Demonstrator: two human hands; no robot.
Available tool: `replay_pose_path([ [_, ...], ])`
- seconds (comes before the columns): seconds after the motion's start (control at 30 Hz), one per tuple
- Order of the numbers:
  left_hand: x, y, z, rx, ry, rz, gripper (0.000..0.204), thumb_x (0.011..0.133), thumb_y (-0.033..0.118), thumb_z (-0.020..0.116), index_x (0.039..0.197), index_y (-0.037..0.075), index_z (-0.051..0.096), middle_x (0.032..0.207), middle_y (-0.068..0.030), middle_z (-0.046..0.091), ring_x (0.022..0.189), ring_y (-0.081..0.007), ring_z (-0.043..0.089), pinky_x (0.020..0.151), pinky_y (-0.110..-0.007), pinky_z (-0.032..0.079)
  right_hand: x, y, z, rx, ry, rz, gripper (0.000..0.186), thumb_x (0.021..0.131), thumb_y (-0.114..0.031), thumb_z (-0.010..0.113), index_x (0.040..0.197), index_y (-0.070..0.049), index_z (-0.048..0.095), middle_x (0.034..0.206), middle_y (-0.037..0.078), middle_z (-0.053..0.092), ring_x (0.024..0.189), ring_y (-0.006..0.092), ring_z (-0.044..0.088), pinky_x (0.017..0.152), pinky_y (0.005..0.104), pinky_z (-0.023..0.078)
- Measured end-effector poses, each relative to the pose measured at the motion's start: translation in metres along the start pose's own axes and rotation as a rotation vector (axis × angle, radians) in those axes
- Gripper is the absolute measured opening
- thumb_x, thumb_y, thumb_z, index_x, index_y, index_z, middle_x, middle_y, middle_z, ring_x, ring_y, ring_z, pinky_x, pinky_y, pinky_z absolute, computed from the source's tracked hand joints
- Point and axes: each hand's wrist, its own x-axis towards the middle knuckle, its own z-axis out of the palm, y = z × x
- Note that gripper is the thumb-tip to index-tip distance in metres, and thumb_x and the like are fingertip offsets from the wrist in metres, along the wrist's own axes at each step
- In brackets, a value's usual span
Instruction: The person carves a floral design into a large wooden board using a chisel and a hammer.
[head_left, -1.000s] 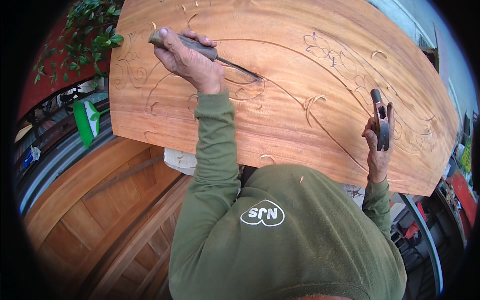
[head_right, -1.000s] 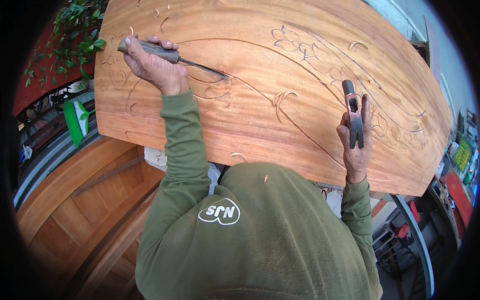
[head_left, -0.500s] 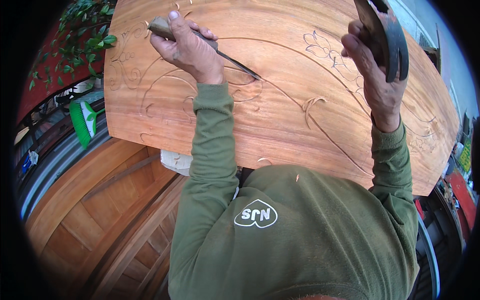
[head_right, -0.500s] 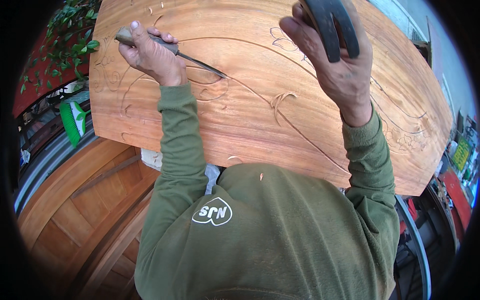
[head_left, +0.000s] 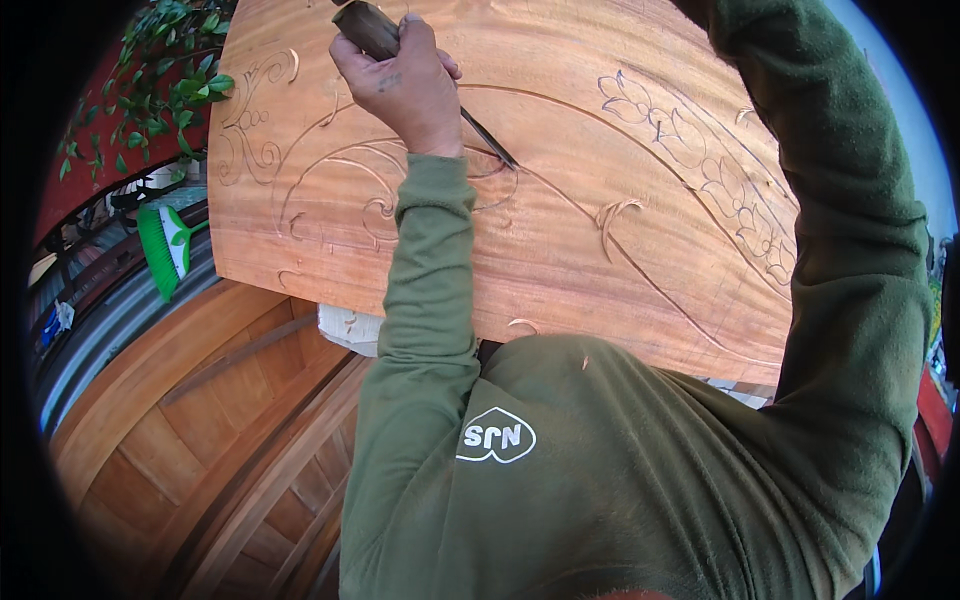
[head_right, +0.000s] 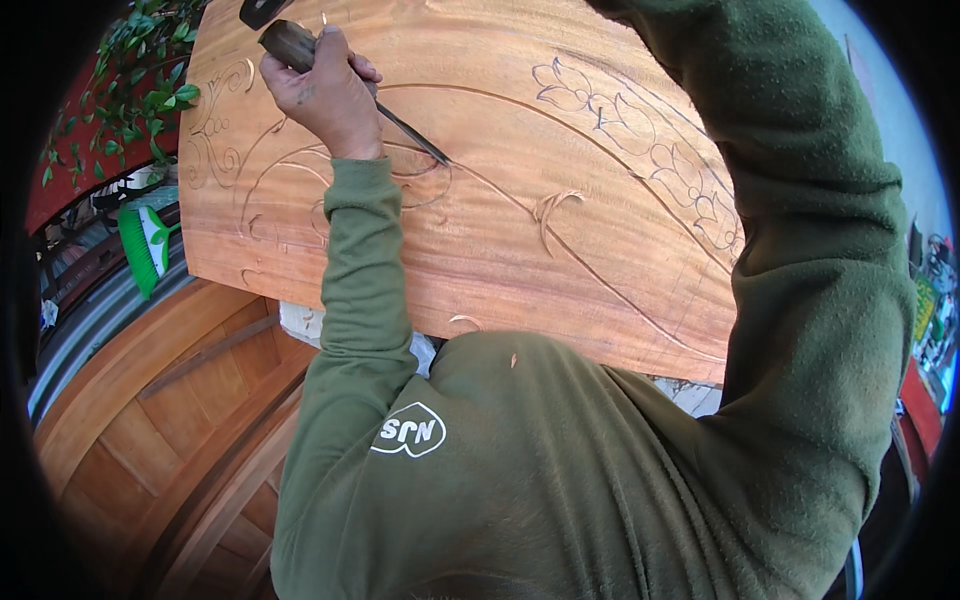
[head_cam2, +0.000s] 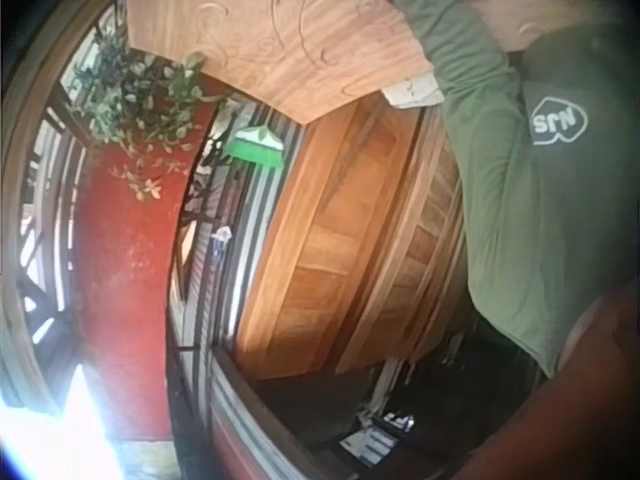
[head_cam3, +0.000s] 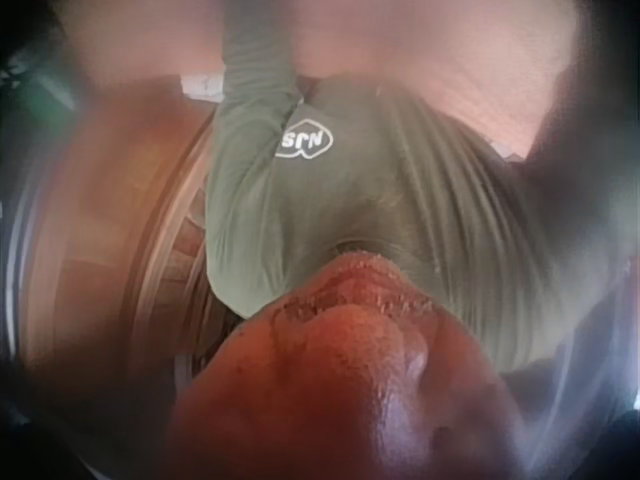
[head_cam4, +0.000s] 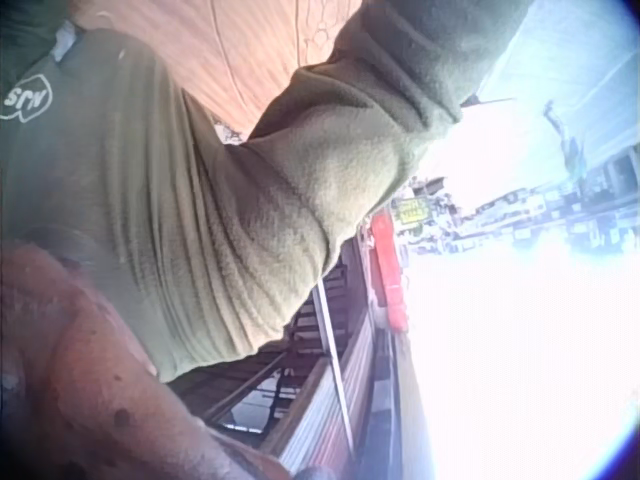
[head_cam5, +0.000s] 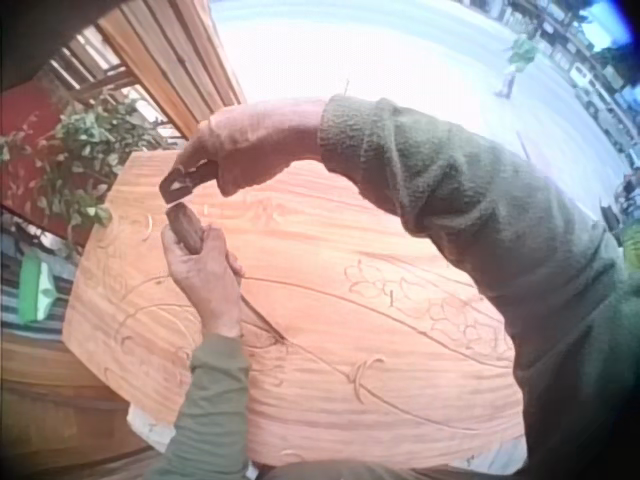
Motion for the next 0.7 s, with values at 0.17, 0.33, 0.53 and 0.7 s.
replay_pose_path([
  [0.17, 0.005, -0.010, 0.009, -0.034, -0.063, -0.061, 0.028, 0.091, 0.002, 0.067, 0.102, 0.005, 0.041, 0.067, -0.0060, 0.055, 0.043, -0.0127, 0.052, 0.039, -0.030, 0.047, 0.009, 0.025, 0.001, 0.408, 0.345, 0.112, 0.061, 0.090, -0.002, 0.066, 0.149, -0.009, 0.053, 0.097, 0.010, 0.070, 0.085, 0.0203, 0.062, 0.075, 0.0367, 0.051],
  [0.33, 0.004, -0.006, 0.006, 0.001, -0.034, -0.146, 0.028, 0.089, 0.002, 0.067, 0.101, 0.005, 0.042, 0.068, -0.0054, 0.053, 0.043, -0.0135, 0.052, 0.039, -0.030, 0.046, 0.001, 0.015, 0.027, -0.107, -0.006, 0.173, 0.066, 0.084, -0.002, 0.063, 0.148, -0.016, 0.057, 0.119, 0.021, 0.073, 0.106, 0.0325, 0.071, 0.089, 0.0438, 0.055],
  [0.53, 0.005, -0.014, 0.014, -0.077, -0.087, -0.150, 0.026, 0.088, 0.002, 0.067, 0.098, 0.005, 0.043, 0.068, -0.0057, 0.053, 0.043, -0.0135, 0.051, 0.040, -0.030, 0.045, 0.004, 0.042, 0.019, 0.245, 0.433, 0.170, 0.061, 0.087, -0.007, 0.068, 0.147, -0.010, 0.056, 0.099, 0.013, 0.073, 0.081, 0.0237, 0.066, 0.071, 0.0365, 0.053],
  [0.7, 0.008, -0.019, 0.010, -0.040, -0.124, -0.186, 0.023, 0.089, 0.002, 0.067, 0.098, 0.005, 0.046, 0.068, -0.0057, 0.054, 0.044, -0.0134, 0.052, 0.040, -0.029, 0.045, -0.011, 0.030, 0.032, 0.020, 0.076, 0.165, 0.061, 0.088, -0.009, 0.068, 0.148, -0.008, 0.054, 0.098, 0.014, 0.072, 0.076, 0.0222, 0.065, 0.067, 0.0358, 0.052],
])
